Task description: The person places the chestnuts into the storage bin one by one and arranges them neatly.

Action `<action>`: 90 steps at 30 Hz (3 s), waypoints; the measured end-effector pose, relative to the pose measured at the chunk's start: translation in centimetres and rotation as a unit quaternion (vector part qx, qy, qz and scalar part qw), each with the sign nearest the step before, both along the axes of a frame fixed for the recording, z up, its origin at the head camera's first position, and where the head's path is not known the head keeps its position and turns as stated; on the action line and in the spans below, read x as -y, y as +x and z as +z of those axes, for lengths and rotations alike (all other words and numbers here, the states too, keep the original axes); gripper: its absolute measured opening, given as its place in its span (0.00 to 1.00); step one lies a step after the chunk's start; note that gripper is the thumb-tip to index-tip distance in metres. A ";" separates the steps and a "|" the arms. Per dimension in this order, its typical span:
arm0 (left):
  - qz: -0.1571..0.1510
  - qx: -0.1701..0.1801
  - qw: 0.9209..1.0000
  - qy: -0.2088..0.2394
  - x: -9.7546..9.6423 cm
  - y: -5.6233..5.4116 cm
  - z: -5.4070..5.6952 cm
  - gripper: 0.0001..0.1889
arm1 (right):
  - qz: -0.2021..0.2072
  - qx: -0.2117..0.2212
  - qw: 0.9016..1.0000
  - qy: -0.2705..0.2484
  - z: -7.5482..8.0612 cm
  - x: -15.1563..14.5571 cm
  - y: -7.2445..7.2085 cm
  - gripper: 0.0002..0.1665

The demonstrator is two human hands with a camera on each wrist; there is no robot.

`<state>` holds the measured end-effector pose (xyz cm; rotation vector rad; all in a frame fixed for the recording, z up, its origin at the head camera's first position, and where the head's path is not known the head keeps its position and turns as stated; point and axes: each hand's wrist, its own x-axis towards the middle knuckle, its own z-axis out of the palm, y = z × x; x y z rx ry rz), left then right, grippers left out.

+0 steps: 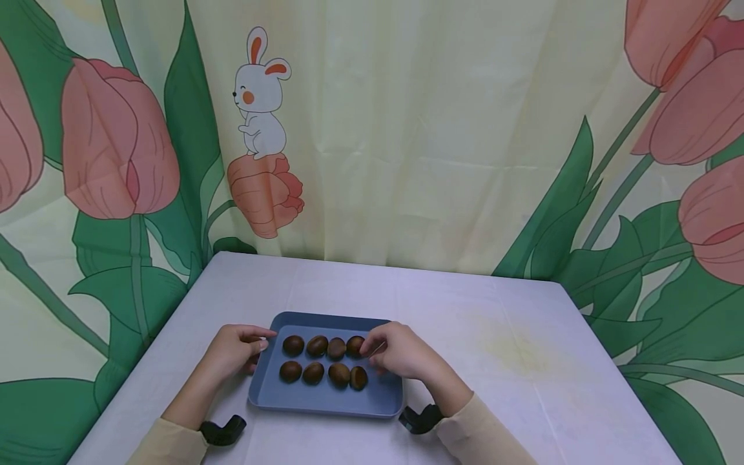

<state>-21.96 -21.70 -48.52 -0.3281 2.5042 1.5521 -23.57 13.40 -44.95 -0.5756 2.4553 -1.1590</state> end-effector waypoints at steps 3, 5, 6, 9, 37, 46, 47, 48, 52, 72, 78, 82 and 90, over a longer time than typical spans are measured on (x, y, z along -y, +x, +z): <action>-0.002 0.001 1.000 -0.001 0.0 0.0 0.0 0.14 | 0.001 0.011 1.000 -0.012 0.1 -0.4 -0.1 0.10; -0.001 0.001 1.000 -0.001 0.0 0.0 0.0 0.14 | 0.002 0.021 0.999 -0.024 0.3 -0.7 -0.1 0.10; -0.002 0.000 1.000 -0.001 0.0 0.0 0.0 0.14 | 0.003 0.027 0.999 -0.030 0.4 -0.8 -0.2 0.10; -0.001 -0.001 1.000 -0.001 0.0 0.0 0.1 0.14 | 0.006 0.042 0.998 -0.051 0.7 -1.4 -0.2 0.11; -0.004 -0.007 1.000 -0.003 -0.2 0.2 0.2 0.14 | -0.033 0.086 0.996 -0.023 -0.2 -10.2 1.8 0.13; -0.003 -0.005 1.000 -0.006 -0.3 0.3 0.4 0.14 | -0.032 0.116 0.993 0.000 -0.9 -11.8 2.9 0.13; -0.004 -0.006 1.000 -0.006 -0.2 0.3 0.3 0.14 | -0.031 0.119 0.992 0.002 -0.9 -12.0 3.0 0.13; -0.004 -0.006 1.000 -0.007 -0.2 0.3 0.3 0.14 | -0.031 0.120 0.992 0.005 -1.0 -12.1 3.1 0.13; -0.005 -0.005 1.000 -0.009 -0.2 0.3 0.2 0.14 | -0.014 0.099 0.995 0.021 -1.4 -12.5 3.5 0.14; -0.001 -0.002 1.000 -0.008 -0.1 0.1 0.3 0.14 | 0.040 0.047 0.997 0.053 -1.8 -12.1 5.3 0.18; 0.000 -0.002 1.000 -0.007 -0.1 0.2 0.3 0.14 | 0.032 0.043 0.997 0.053 -2.0 -12.1 5.1 0.18; -0.001 -0.006 1.000 -0.006 -0.1 0.2 0.2 0.14 | 0.016 0.037 0.998 0.051 -2.1 -12.0 4.9 0.17; -0.001 -0.008 1.000 -0.005 -0.1 0.2 0.1 0.14 | -0.013 0.008 0.998 0.057 -2.0 -11.7 4.4 0.15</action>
